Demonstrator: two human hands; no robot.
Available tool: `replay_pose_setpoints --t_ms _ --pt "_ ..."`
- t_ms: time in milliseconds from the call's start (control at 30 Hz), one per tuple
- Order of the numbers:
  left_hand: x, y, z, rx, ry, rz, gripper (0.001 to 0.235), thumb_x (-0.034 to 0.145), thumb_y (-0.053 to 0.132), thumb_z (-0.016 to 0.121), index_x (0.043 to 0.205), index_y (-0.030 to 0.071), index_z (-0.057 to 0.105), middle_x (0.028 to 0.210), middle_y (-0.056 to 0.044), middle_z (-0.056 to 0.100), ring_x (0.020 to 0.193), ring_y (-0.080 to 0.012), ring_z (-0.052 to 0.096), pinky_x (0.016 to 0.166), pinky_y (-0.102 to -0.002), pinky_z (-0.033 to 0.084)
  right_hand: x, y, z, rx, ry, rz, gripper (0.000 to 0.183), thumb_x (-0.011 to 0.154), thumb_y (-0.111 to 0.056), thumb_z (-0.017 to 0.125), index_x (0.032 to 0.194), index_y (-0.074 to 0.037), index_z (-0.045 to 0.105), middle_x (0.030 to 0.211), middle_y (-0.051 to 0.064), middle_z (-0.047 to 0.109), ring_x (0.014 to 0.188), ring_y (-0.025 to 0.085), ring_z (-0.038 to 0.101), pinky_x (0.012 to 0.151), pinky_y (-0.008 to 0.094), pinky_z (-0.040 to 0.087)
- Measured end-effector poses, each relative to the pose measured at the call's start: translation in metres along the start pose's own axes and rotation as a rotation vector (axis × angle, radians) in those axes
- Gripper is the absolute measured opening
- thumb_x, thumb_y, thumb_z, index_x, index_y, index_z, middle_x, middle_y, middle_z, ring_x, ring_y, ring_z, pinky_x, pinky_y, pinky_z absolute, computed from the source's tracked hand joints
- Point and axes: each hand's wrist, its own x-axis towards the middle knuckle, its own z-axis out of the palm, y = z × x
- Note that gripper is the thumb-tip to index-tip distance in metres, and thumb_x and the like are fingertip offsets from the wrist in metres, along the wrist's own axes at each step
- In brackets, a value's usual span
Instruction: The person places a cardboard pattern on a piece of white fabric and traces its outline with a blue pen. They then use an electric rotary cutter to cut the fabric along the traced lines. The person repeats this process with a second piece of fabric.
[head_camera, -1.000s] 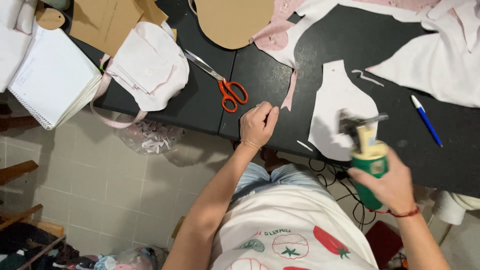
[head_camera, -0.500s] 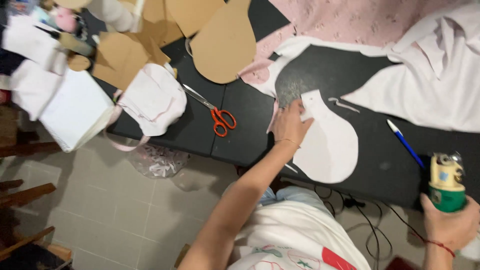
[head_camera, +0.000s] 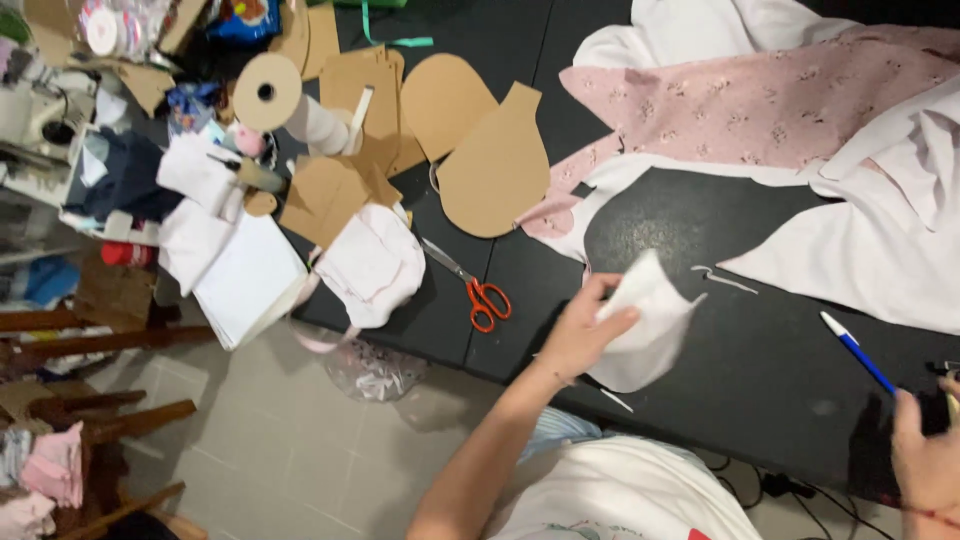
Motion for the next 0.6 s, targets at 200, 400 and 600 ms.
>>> replay_pose_setpoints --t_ms 200,400,600 --pt "0.016 0.091 -0.09 0.349 -0.007 0.144 0.04 0.08 0.013 0.052 0.118 0.014 0.043 0.119 0.0 0.05 0.099 -0.0102 0.049 0.084 -0.023 0.037 0.045 -0.044 -0.007 0.211 -0.259 -0.094 0.032 0.077 -0.029 0.072 0.095 -0.003 0.065 0.087 0.01 0.062 0.089 0.024 0.057 0.083 0.033 0.044" --pt "0.119 0.109 -0.158 1.286 0.493 0.206 0.048 0.076 0.028 0.058 0.12 0.021 0.041 0.105 -0.011 0.051 0.095 -0.0353 0.044 0.075 -0.045 0.035 0.046 -0.065 -0.034 0.062 -0.566 0.157 0.018 0.078 -0.028 0.064 0.085 -0.011 0.065 0.079 0.011 0.064 0.082 0.027 0.059 0.074 0.035 0.044" --pt "0.189 0.072 -0.079 1.079 0.069 0.38 0.015 0.071 0.016 0.06 0.087 0.015 0.061 0.089 -0.005 0.06 0.086 -0.0258 0.055 0.076 -0.037 0.038 0.005 -0.098 -0.068 0.049 -0.399 0.241 0.017 0.078 -0.025 0.068 0.089 -0.012 0.063 0.083 0.004 0.063 0.08 0.022 0.059 0.068 0.033 0.046"
